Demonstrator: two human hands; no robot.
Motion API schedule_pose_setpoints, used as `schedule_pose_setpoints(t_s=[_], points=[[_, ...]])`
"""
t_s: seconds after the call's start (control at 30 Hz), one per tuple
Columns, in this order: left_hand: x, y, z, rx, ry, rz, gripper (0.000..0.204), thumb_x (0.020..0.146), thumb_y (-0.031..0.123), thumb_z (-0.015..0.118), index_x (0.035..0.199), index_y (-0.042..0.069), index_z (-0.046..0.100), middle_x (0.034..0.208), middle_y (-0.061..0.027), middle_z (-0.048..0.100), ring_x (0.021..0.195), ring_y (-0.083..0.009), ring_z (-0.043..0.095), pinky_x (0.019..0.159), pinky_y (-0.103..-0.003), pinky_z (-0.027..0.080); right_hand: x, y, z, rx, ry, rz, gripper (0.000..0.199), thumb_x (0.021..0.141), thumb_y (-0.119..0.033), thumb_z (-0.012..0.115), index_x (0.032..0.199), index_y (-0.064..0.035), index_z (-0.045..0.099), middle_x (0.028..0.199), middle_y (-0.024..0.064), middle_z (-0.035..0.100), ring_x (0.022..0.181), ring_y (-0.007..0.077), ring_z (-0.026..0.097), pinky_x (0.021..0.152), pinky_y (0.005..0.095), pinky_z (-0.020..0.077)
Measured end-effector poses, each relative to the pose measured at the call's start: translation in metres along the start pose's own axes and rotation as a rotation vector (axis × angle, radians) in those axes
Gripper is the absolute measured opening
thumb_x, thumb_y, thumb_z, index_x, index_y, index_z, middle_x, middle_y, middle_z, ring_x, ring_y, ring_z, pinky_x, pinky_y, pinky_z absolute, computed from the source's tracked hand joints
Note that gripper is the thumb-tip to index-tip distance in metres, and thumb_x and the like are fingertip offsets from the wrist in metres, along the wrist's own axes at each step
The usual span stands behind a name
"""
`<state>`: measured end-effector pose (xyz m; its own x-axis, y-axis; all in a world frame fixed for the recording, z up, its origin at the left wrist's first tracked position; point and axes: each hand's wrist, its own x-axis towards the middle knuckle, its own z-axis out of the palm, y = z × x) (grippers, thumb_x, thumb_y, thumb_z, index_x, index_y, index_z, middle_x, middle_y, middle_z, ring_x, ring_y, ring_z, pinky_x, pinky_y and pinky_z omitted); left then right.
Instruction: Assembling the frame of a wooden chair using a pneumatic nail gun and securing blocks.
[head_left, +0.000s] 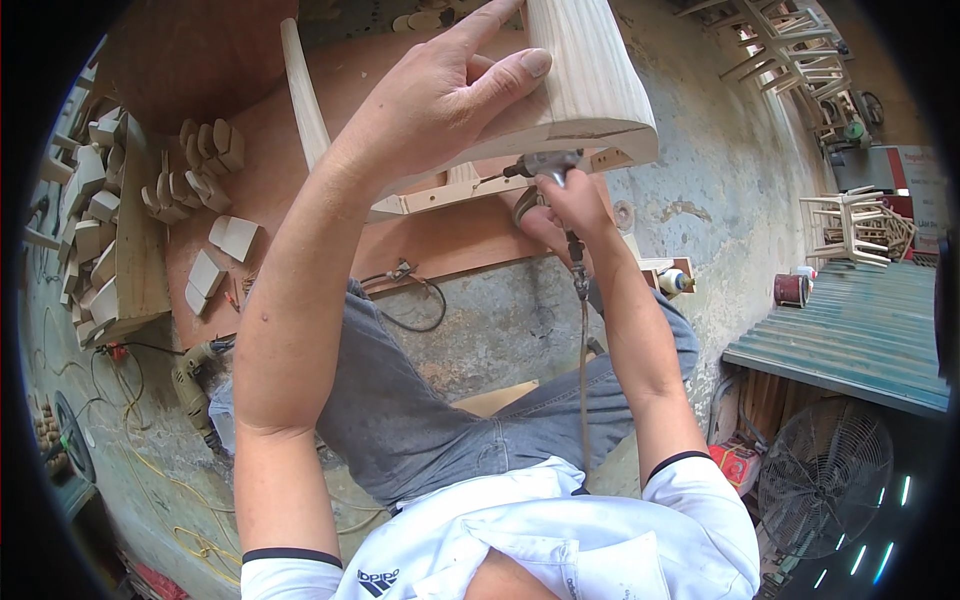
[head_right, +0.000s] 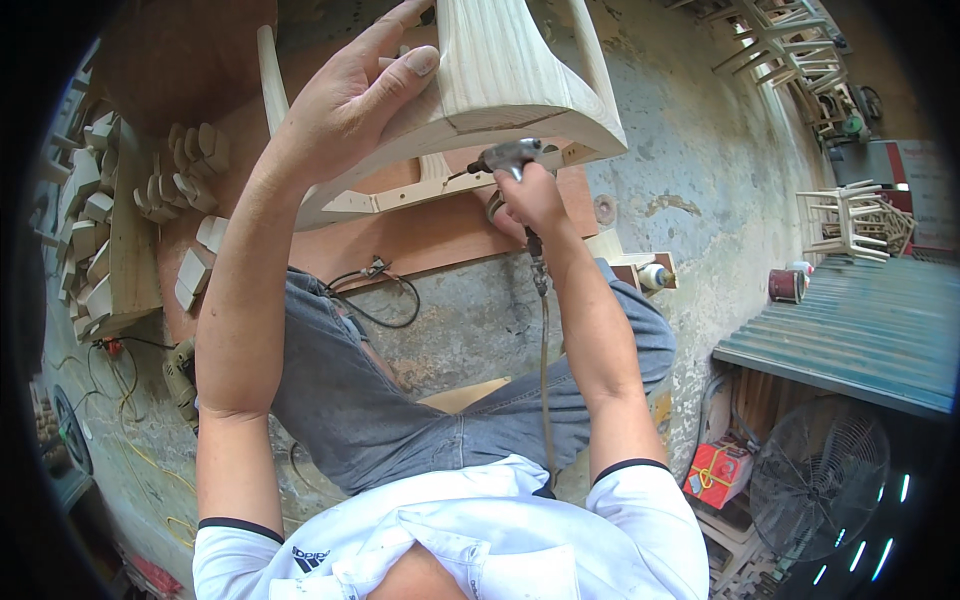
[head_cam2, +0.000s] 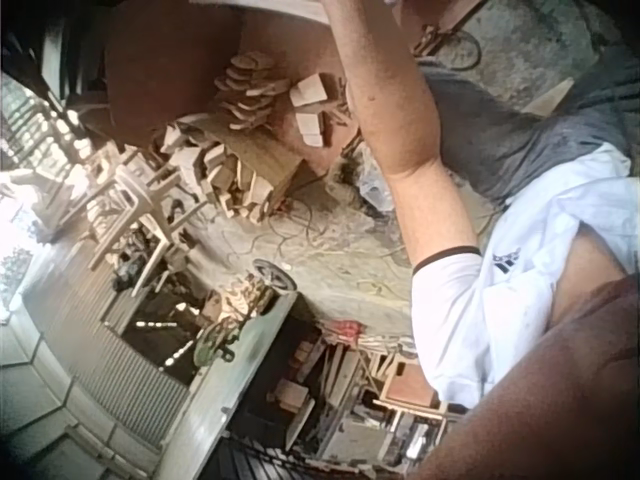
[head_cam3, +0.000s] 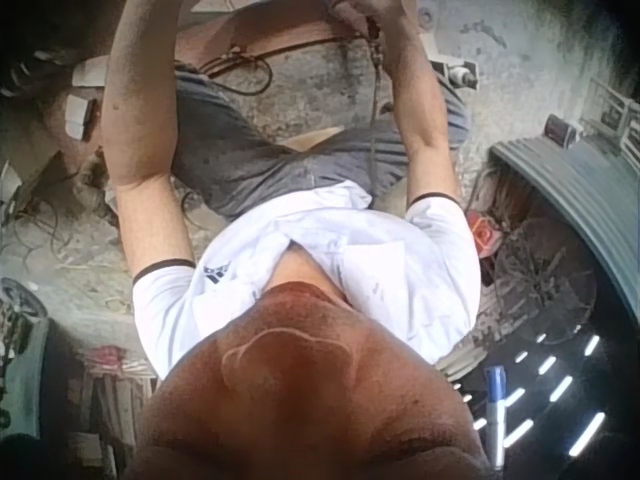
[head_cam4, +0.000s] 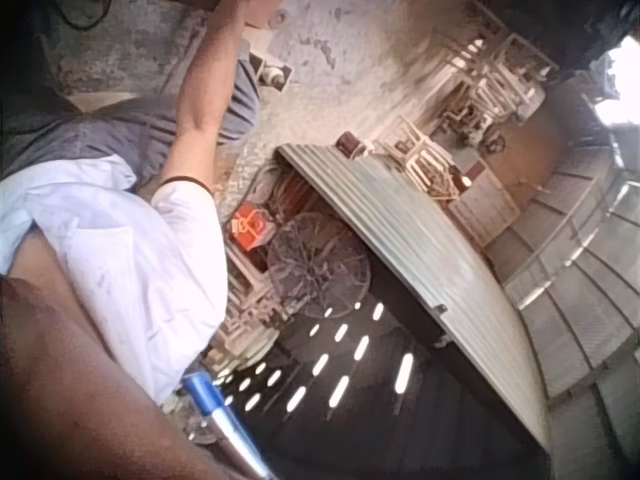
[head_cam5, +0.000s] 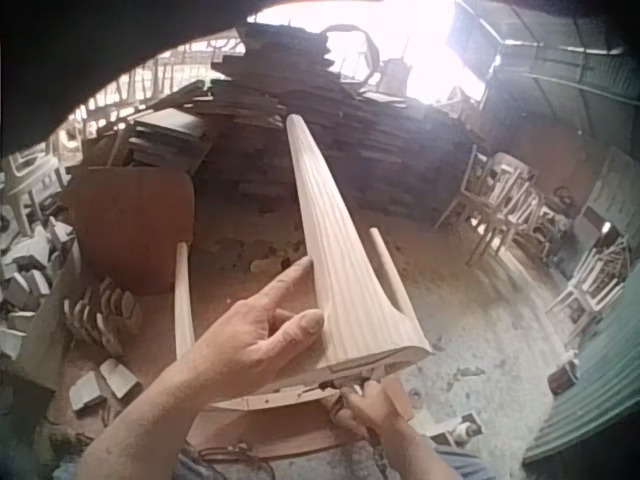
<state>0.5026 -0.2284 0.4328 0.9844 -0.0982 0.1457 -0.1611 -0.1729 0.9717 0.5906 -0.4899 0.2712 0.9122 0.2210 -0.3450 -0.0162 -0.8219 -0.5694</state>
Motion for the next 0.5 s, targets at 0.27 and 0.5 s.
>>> schedule_pose_setpoints(t_s=[0.27, 0.5], points=[[0.001, 0.005, 0.002, 0.018, 0.028, -0.013, 0.073, 0.101, 0.038, 0.055, 0.157, 0.007, 0.02, 0.084, -0.0094, 0.069, 0.077, -0.0116, 0.062, 0.069, -0.027, 0.049, -0.007, 0.043, 0.012, 0.69, -0.017, 0.234, 0.032, 0.094, -0.023, 0.064, 0.11, 0.0042, 0.057, 0.077, 0.0116, 0.069, 0.053, 0.0181, 0.063, 0.039, 0.0257, 0.0476], [0.004, 0.002, 0.005, -0.011, 0.002, 0.024, 0.071, 0.102, 0.037, 0.054, 0.157, 0.007, 0.021, 0.077, -0.0056, 0.065, 0.072, -0.009, 0.058, 0.066, -0.026, 0.046, 0.004, 0.046, 0.02, 0.178, 0.095, -0.092, 0.034, 0.092, -0.03, 0.065, 0.106, 0.0007, 0.062, 0.088, 0.0184, 0.07, 0.072, 0.0294, 0.068, 0.06, 0.0388, 0.0542]])
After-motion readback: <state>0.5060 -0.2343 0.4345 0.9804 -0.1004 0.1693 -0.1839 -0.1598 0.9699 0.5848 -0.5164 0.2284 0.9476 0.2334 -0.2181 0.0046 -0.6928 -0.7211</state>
